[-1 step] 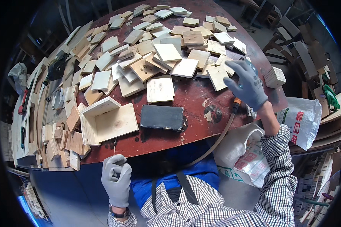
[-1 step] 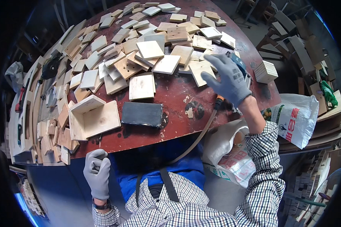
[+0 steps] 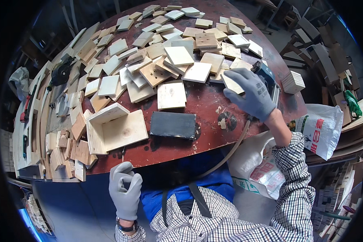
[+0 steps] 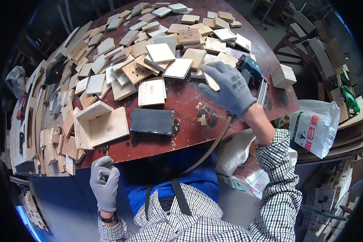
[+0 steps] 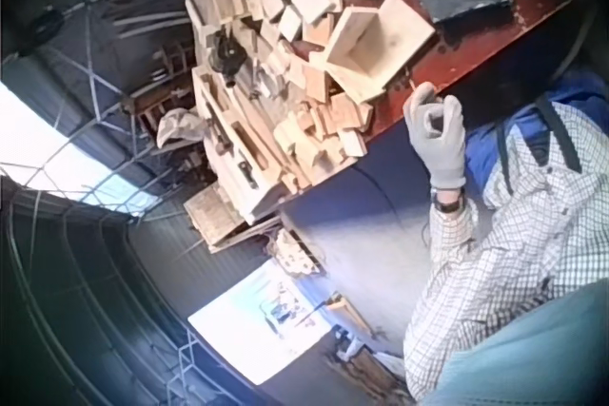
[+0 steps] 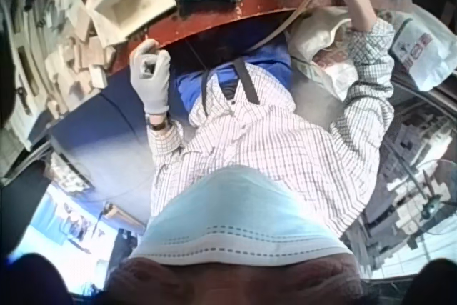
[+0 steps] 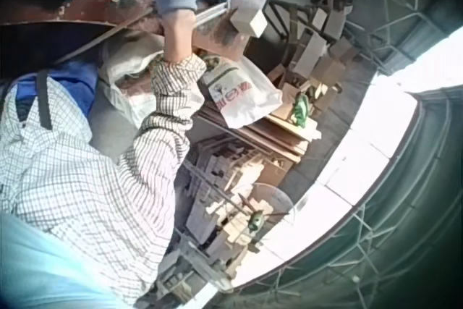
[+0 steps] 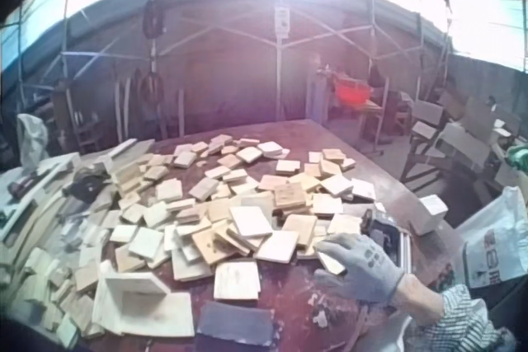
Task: The person smooths small wooden pieces with a sanding block, then assembles them into small wooden boxes using a nail gun. The person places the finished boxes into a plastic bag.
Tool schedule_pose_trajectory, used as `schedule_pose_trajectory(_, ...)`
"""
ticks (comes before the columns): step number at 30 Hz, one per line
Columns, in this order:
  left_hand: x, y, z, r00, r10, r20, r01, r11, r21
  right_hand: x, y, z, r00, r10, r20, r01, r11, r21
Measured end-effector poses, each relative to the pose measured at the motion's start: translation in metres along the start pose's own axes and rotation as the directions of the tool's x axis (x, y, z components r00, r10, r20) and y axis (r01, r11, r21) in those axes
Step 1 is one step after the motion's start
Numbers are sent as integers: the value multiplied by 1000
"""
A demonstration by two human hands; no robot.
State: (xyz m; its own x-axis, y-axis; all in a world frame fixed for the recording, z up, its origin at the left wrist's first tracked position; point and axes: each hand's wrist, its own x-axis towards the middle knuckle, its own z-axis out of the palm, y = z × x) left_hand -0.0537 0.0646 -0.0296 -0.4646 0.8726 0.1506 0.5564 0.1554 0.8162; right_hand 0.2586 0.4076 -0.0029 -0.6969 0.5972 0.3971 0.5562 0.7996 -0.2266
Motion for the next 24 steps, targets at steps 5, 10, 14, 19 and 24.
schedule_pose_trajectory(5, -8, 6, 4, 977, 185, 101, -204, 953, 222, 19, -107, 75, 964, -200, 174, 170, 970, 174)
schedule_pose_trajectory(10, -22, -19, -18, 976, 216, -8, -191, 881, 434, 0, -126, 91, 905, -146, 399, 182, 982, -53)
schedule_pose_trajectory(14, -12, -50, -46, 957, -57, -284, 140, 949, 283, -14, -87, 46, 856, -85, 510, 178, 974, -137)
schedule_pose_trajectory(19, 40, -95, -32, 941, -146, -305, 227, 941, 251, -24, -53, 30, 796, -61, 602, 124, 990, -64)
schedule_pose_trajectory(24, 79, -140, -23, 914, -205, -350, 184, 979, -94, -13, -63, 36, 781, -110, 614, 219, 970, -104)
